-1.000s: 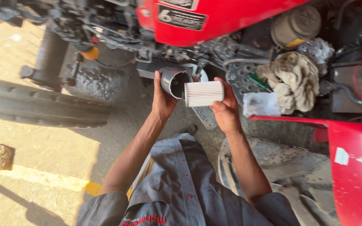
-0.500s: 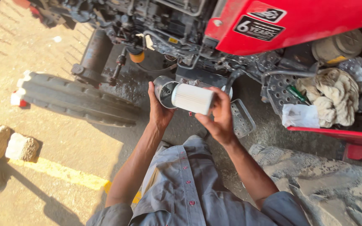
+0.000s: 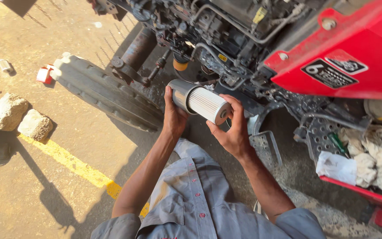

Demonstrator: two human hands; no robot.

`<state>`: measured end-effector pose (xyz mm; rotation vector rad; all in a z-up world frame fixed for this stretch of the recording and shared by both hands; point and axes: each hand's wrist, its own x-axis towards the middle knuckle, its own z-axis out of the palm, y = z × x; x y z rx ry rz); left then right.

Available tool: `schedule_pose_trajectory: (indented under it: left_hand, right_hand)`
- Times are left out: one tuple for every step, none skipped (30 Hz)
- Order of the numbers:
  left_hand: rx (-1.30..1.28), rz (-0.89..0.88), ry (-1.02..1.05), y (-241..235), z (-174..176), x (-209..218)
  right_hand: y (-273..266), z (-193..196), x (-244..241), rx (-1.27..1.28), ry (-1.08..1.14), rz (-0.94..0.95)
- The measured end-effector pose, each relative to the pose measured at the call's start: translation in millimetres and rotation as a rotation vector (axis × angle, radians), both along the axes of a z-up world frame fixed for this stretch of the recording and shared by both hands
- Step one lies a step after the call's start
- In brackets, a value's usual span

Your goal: The person removes an old cylindrical filter from a red tractor engine, cleans the housing with a cloth, and installs a new filter. He then uses a wrench to tighten the filter housing while another person assists.

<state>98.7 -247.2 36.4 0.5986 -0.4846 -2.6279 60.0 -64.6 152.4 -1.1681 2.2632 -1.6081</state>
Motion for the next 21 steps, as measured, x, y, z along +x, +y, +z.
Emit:
schedule_pose_trajectory:
  left_hand:
    - [-0.035, 0.021, -0.007, -9.8, -2.3, -4.6]
    - [-0.070, 0.041, -0.014, -20.9, -4.6, -8.2]
    - [-0.094, 0.064, -0.027, -27.4, -8.0, -8.7]
    - [-0.100, 0.063, -0.058, -34.5, -11.4, -8.6]
    - [-0.117, 0.070, -0.083, -46.4, -13.6, -9.4]
    - [-0.133, 0.077, -0.109, -58.2, -15.2, -11.2]
    - [-0.173, 0.106, -0.135, -68.4, -16.4, -10.8]
    - [-0.212, 0.135, -0.162, -78.1, -16.0, -11.5]
    - [-0.253, 0.156, -0.188, -86.8, -14.0, -12.2]
    - [-0.258, 0.163, -0.184, -95.0, -11.1, -12.8]
    - [-0.258, 0.161, -0.179, -100.1, -7.8, -14.6]
    - [-0.258, 0.160, -0.174, -104.9, -4.8, -16.2]
    - [-0.258, 0.156, -0.156, -109.7, -2.6, -18.2]
    - [-0.257, 0.153, -0.139, -114.6, -1.1, -20.0]
    - [-0.260, 0.146, -0.116, -122.4, 0.2, -23.8]
    - [-0.246, 0.148, -0.136, -131.4, 0.6, -28.8]
    - [-0.227, 0.137, -0.167, -137.6, -1.0, -30.7]
    - [-0.208, 0.127, -0.199, -144.6, -3.8, -32.7]
    - [-0.224, 0.090, -0.203, -151.8, -7.7, -31.8]
    - [-0.241, 0.053, -0.205, -161.1, -12.5, -30.6]
    - [-0.259, 0.006, -0.196, -171.3, -17.7, -33.5]
  right_hand:
    - [-9.5, -4.3, -6.9, 0.006, -0.005, -0.002]
    - [-20.4, -9.5, -13.7, -0.035, -0.083, 0.020]
    - [-27.3, -14.6, -18.5, -0.064, -0.167, 0.043]
    - [-33.0, -19.6, -23.6, -0.092, -0.252, 0.067]
    - [-42.6, -25.1, -31.2, -0.114, -0.275, 0.096]
    - [-50.8, -30.0, -38.1, -0.135, -0.298, 0.126]
    - [-59.1, -34.9, -43.3, -0.150, -0.332, 0.153]
    - [-69.7, -38.9, -51.0, -0.143, -0.405, 0.172]
    - [-79.3, -41.5, -56.1, -0.136, -0.477, 0.184]
    - [-90.4, -43.5, -60.3, -0.129, -0.549, 0.195]
    - [-99.0, -44.3, -61.6, -0.151, -0.537, 0.184]
    - [-108.6, -45.2, -61.3, -0.174, -0.524, 0.173]
    - [-118.2, -45.9, -61.7, -0.200, -0.507, 0.155]
    - [-125.4, -45.2, -61.5, -0.176, -0.417, 0.187]
    - [-134.6, -43.5, -62.4, -0.156, -0.323, 0.215]
    - [-144.1, -41.1, -65.3, -0.135, -0.230, 0.242]
    - [-151.6, -38.9, -66.5, -0.160, -0.398, 0.217]
    - [-163.1, -37.4, -73.0, -0.186, -0.565, 0.189]
    - [-174.3, -36.6, -77.4, -0.219, -0.731, 0.147]
    - [-188.4, -37.5, -81.6, -0.234, -0.780, 0.127]
    - [-203.5, -39.1, -86.9, -0.255, -0.817, 0.098]
